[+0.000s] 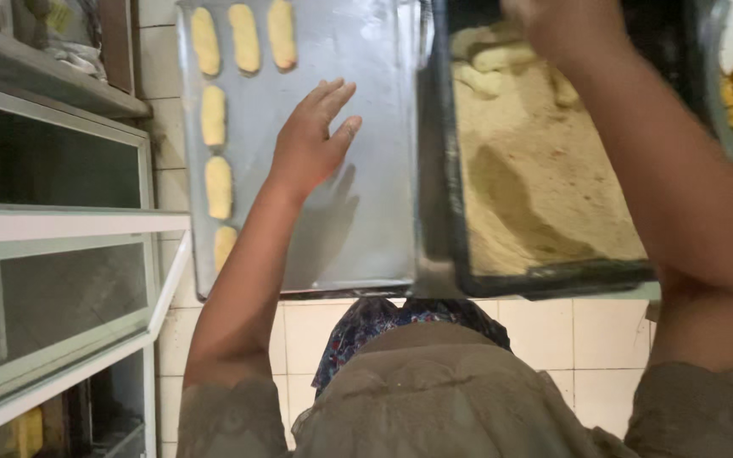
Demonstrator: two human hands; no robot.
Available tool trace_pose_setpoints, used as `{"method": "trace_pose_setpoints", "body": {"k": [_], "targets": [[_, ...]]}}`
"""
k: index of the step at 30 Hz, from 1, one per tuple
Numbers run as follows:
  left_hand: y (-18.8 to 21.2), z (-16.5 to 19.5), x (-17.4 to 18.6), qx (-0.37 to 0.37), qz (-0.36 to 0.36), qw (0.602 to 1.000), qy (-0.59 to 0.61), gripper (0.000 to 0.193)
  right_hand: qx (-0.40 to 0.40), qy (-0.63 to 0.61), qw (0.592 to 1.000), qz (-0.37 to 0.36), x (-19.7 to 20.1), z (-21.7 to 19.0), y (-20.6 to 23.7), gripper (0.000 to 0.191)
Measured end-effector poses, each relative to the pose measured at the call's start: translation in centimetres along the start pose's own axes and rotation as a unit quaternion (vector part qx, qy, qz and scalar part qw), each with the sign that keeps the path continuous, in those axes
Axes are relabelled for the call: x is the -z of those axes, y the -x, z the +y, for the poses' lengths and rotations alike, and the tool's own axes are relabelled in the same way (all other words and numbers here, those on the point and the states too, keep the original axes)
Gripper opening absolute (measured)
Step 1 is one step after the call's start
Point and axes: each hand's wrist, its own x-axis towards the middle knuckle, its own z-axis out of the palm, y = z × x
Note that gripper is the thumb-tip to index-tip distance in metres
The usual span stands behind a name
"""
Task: The person takes pieces of dough, rolls and shapes them into elongated loaves by hand, coats them in a tray of breadcrumbs, and places them in rows on a baking sheet. When the sheet is filled, the person carries the tray across the bakery toward the oven area.
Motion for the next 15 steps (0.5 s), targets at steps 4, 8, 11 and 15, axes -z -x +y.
{"method": "trace_pose_setpoints", "body": {"k": [4, 8, 11, 15], "targets": [[-0.7, 7.8, -2.3, -0.026, 0.036, 0.999, 0.022, 0.038, -0.104, 0.102, 0.979, -0.145, -5.3, 4.2, 2.8, 0.046], [-1.8, 14.2, -5.1, -0.055, 0.039, 0.997, 0.022, 0.036, -0.069, -0.141, 0.987, 0.042, -10.8, 4.0, 2.9, 0.059], [-1.3, 16.8, -6.1, -0.024, 0.022, 0.999, 0.013, 0.035, -0.180, -0.104, 0.969, -0.137, -11.1, 3.5, 2.6, 0.049], [0.6, 17.5, -5.3, -0.015, 0.022, 0.999, -0.025, 0.037, -0.057, 0.089, 0.963, -0.247, -9.1, 3.9, 2.8, 0.063]]}}
